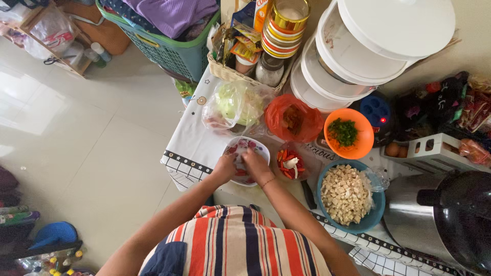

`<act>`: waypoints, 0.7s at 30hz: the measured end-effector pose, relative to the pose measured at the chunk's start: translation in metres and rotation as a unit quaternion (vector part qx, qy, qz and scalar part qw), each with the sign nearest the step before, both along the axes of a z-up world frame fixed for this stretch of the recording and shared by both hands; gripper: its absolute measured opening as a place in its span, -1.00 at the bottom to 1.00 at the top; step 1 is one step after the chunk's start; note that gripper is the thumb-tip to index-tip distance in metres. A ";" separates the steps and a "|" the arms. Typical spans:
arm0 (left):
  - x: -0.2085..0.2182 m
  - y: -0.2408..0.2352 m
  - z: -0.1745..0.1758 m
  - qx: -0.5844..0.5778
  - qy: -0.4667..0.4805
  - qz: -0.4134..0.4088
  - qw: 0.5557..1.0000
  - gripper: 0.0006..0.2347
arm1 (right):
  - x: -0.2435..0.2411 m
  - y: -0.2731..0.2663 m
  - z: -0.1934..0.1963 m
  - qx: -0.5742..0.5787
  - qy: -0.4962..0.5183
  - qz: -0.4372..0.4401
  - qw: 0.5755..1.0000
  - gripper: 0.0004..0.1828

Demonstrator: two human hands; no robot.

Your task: The person trims the stems off several red chili peppers using a knife on a small cutting board and places the peppers into a bowl.

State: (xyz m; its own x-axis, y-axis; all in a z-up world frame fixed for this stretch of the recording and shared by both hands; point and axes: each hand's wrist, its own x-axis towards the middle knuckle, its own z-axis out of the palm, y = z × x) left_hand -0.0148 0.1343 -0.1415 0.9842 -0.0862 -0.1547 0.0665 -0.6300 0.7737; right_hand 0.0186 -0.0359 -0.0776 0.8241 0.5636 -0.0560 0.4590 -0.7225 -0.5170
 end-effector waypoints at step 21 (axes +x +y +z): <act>0.028 -0.102 0.164 -0.314 0.016 0.017 0.949 -0.85 | -0.034 -0.094 0.109 0.415 0.108 -0.334 0.840 -0.82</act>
